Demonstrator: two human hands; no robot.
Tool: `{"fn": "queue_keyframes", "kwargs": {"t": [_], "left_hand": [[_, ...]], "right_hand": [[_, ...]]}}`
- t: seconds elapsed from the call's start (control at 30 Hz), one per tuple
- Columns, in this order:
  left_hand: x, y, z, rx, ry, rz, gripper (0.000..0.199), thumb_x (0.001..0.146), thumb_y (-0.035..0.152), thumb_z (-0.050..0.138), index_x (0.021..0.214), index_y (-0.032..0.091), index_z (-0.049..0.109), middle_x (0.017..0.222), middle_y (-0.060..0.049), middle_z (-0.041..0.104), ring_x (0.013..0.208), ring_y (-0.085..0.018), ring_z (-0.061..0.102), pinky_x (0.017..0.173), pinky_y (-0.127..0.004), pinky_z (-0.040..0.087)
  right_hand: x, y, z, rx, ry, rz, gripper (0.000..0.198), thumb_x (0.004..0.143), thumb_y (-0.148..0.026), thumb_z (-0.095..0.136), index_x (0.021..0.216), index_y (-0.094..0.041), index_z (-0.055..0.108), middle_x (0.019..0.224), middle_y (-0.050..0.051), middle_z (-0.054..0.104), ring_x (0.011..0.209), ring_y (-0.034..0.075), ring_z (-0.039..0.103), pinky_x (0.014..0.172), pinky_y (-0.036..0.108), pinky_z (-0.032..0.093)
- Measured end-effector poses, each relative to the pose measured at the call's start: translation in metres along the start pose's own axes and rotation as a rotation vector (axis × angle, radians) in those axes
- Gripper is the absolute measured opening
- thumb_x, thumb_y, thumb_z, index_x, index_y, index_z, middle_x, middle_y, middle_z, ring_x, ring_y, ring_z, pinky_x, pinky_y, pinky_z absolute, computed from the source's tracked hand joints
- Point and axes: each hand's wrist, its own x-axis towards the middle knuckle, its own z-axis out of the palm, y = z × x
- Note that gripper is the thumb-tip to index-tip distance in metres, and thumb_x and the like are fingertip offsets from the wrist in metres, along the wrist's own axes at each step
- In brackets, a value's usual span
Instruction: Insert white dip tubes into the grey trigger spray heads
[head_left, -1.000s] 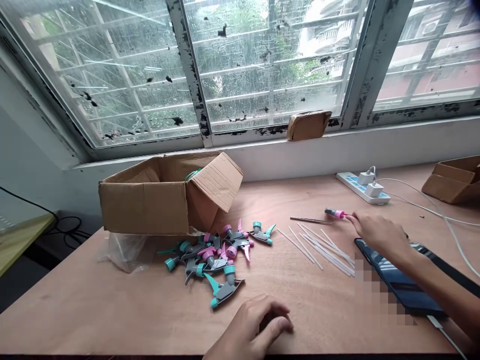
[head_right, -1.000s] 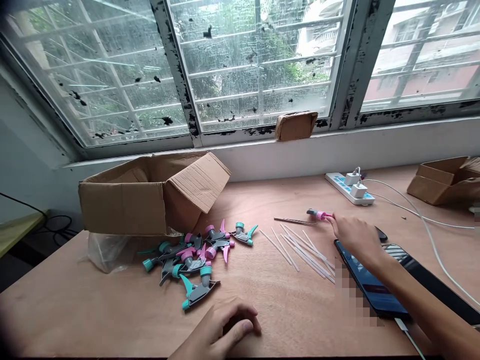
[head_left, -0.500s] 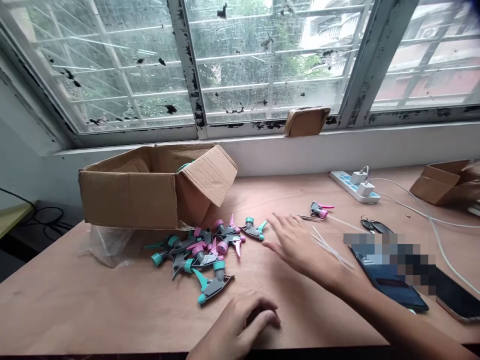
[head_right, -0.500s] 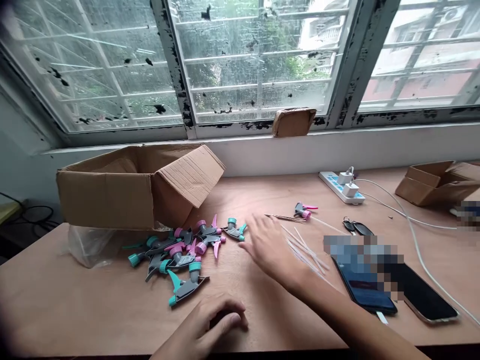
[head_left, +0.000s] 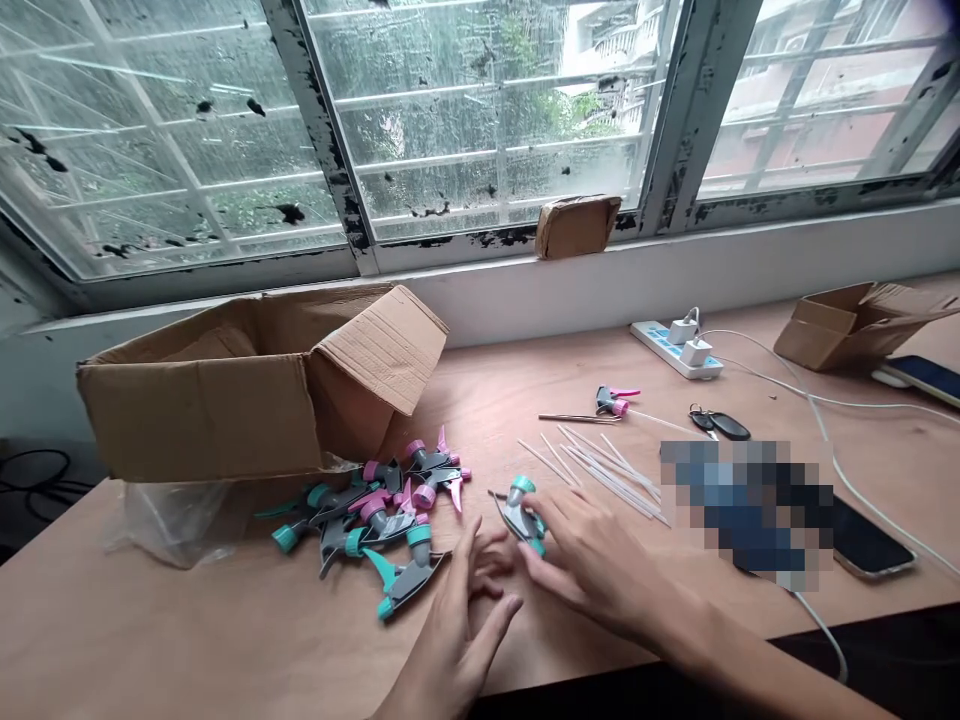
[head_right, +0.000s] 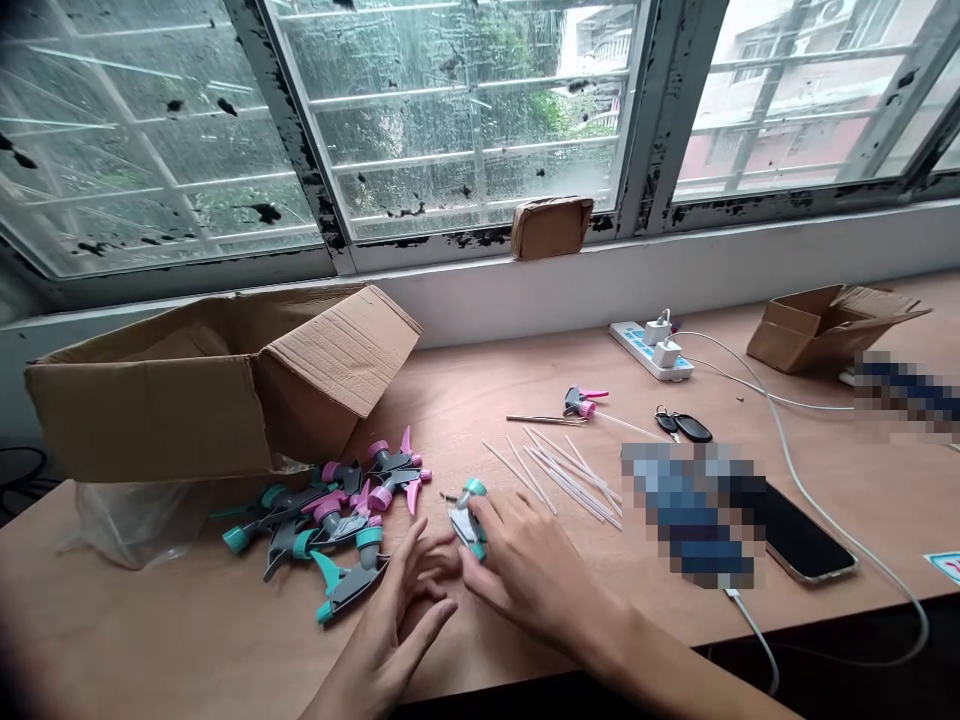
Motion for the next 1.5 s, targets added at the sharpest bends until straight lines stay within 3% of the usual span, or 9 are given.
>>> {"fn": "queue_keyframes", "kwargs": {"t": [0.17,0.3,0.4,0.5,0.6,0.73,0.93,1.2,1.5], "left_hand": [[-0.002,-0.013,0.004,0.403,0.058,0.206,0.082,0.094,0.008,0.058,0.161,0.037,0.021,0.173,-0.011,0.009,0.158,-0.04,0.014,0.121,-0.061,0.032],[-0.004,-0.007,0.002,0.544,-0.185,0.296,0.083,0.086,-0.002,0.052,0.159,0.031,0.03,0.17,-0.013,0.024,0.155,-0.037,0.024,0.123,-0.059,0.03],[-0.005,-0.006,-0.001,0.48,-0.237,0.245,0.077,0.088,0.0,0.048,0.158,0.029,0.032,0.169,-0.012,0.028,0.154,-0.034,0.028,0.123,-0.054,0.031],[-0.004,-0.005,-0.002,0.289,-0.198,0.179,0.069,0.097,0.008,0.044,0.159,0.032,0.029,0.166,-0.01,0.038,0.151,-0.03,0.038,0.123,-0.049,0.034],[-0.003,0.002,-0.004,0.055,-0.067,-0.03,0.063,0.105,0.026,0.047,0.162,0.033,0.021,0.153,-0.011,0.056,0.143,-0.027,0.049,0.122,-0.044,0.036],[-0.002,0.01,-0.005,-0.158,0.025,-0.178,0.072,0.1,0.042,0.059,0.161,0.027,0.023,0.149,-0.014,0.06,0.14,-0.03,0.053,0.123,-0.046,0.029],[-0.002,0.013,-0.005,-0.372,0.114,-0.259,0.084,0.099,0.052,0.059,0.163,0.024,0.013,0.132,-0.016,0.071,0.109,-0.029,0.071,0.105,-0.043,0.046],[0.001,0.03,-0.003,-0.436,0.247,-0.257,0.082,0.1,0.055,0.053,0.162,0.02,0.012,0.101,-0.009,0.077,0.091,-0.028,0.072,0.083,-0.037,0.051],[0.001,0.024,-0.005,-0.331,0.122,-0.27,0.084,0.098,0.054,0.058,0.161,0.019,0.014,0.105,-0.009,0.074,0.099,-0.028,0.067,0.102,-0.042,0.042]], "right_hand": [[-0.041,-0.001,0.02,0.193,0.238,-0.29,0.034,0.102,-0.031,0.051,0.132,-0.014,0.048,0.105,0.01,0.074,0.089,0.024,0.07,0.079,0.035,0.054],[-0.038,-0.007,0.023,0.181,0.32,-0.432,0.044,0.107,-0.049,0.041,0.127,-0.012,0.051,0.095,0.01,0.076,0.08,0.023,0.073,0.069,0.032,0.056],[-0.035,-0.009,0.017,0.175,0.365,-0.494,0.053,0.103,-0.059,0.042,0.127,-0.011,0.051,0.098,0.01,0.077,0.086,0.023,0.075,0.074,0.031,0.057],[-0.038,0.002,0.014,0.148,0.392,-0.387,0.059,0.101,-0.062,0.043,0.132,-0.012,0.05,0.102,0.011,0.077,0.092,0.023,0.075,0.08,0.032,0.058],[-0.044,0.026,0.018,0.034,0.4,-0.104,0.034,0.107,-0.039,0.046,0.132,-0.017,0.053,0.112,0.012,0.074,0.101,0.026,0.072,0.083,0.037,0.059],[-0.045,0.054,0.027,-0.024,0.332,0.13,0.027,0.107,-0.026,0.043,0.127,-0.021,0.061,0.129,0.013,0.067,0.115,0.03,0.066,0.084,0.042,0.061],[-0.044,0.061,0.035,-0.02,0.233,0.154,0.03,0.105,-0.025,0.045,0.129,-0.022,0.064,0.147,0.013,0.057,0.13,0.032,0.055,0.1,0.051,0.054],[-0.044,0.065,0.034,0.013,0.217,0.141,0.026,0.105,-0.023,0.046,0.122,-0.023,0.065,0.125,0.01,0.071,0.116,0.028,0.065,0.101,0.049,0.051],[-0.045,0.061,0.037,-0.012,0.222,0.169,0.035,0.103,-0.036,0.051,0.134,-0.024,0.062,0.14,0.012,0.063,0.127,0.031,0.059,0.103,0.051,0.053]]}}
